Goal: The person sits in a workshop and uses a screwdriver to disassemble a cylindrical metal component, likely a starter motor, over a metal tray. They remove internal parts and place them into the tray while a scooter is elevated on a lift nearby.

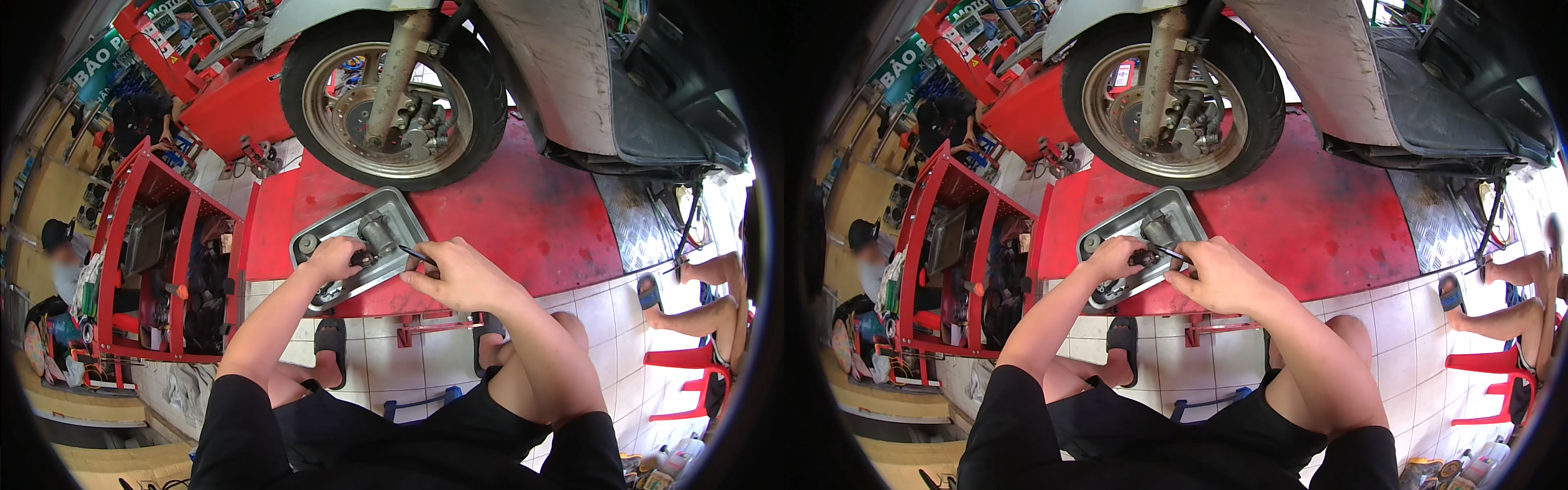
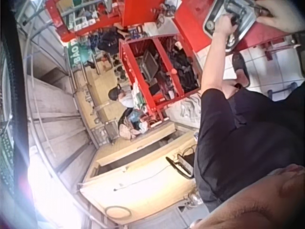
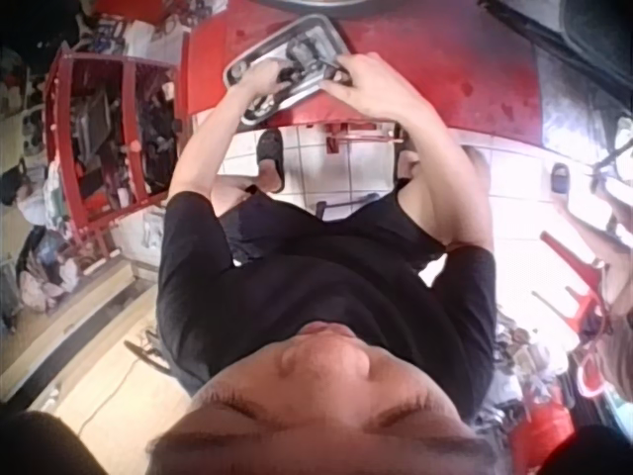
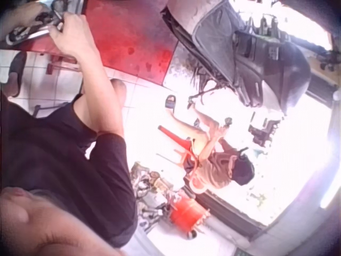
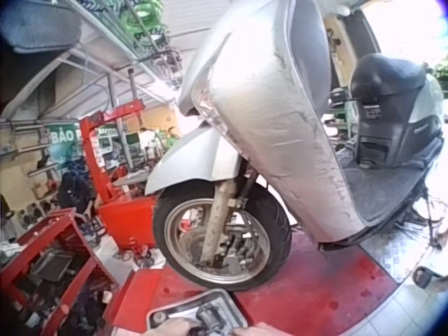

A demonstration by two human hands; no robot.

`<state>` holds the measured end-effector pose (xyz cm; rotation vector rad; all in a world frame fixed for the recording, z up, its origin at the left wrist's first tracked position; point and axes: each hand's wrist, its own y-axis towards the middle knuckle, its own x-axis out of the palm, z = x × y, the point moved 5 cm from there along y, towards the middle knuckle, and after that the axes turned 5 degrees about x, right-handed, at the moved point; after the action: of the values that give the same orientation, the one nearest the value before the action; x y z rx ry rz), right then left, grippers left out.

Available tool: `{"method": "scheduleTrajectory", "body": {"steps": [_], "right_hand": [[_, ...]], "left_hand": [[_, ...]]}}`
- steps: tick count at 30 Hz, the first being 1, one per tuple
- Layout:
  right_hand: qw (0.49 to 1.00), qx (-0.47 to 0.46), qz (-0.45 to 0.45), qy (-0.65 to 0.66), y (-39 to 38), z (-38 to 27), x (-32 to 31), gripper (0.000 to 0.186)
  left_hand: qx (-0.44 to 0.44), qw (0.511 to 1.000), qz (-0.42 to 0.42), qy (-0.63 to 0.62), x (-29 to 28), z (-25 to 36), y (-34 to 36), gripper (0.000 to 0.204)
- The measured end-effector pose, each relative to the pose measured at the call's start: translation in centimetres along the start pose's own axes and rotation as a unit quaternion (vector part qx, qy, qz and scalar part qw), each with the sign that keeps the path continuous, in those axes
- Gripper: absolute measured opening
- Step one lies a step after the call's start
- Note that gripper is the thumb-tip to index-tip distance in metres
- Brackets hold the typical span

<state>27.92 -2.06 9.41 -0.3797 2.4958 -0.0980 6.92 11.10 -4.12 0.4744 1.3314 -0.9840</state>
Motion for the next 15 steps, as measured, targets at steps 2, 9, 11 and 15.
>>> {"method": "scheduleTrajectory", "body": {"steps": [2,9,11,15], "right_hand": [[1.0,-0.001,0.001,-0.005,-0.1,0.0,0.0,0.032],[1.0,-0.019,0.005,-0.004,-0.4,0.0,-0.3,0.033],[1.0,-0.024,0.011,-0.005,-0.4,-0.1,-0.4,0.033],[1.0,-0.022,0.005,-0.008,-0.3,0.0,-0.2,0.033]], "left_hand": [[0.003,1.0,-0.013,0.003,-0.1,0.3,0.1,0.038],[0.025,0.993,0.091,-0.067,-1.9,2.5,-1.9,0.036],[-0.007,0.995,0.051,-0.085,-2.7,2.9,-2.4,0.035],[-0.05,0.996,0.007,-0.069,-1.3,1.7,-4.1,0.033]]}}
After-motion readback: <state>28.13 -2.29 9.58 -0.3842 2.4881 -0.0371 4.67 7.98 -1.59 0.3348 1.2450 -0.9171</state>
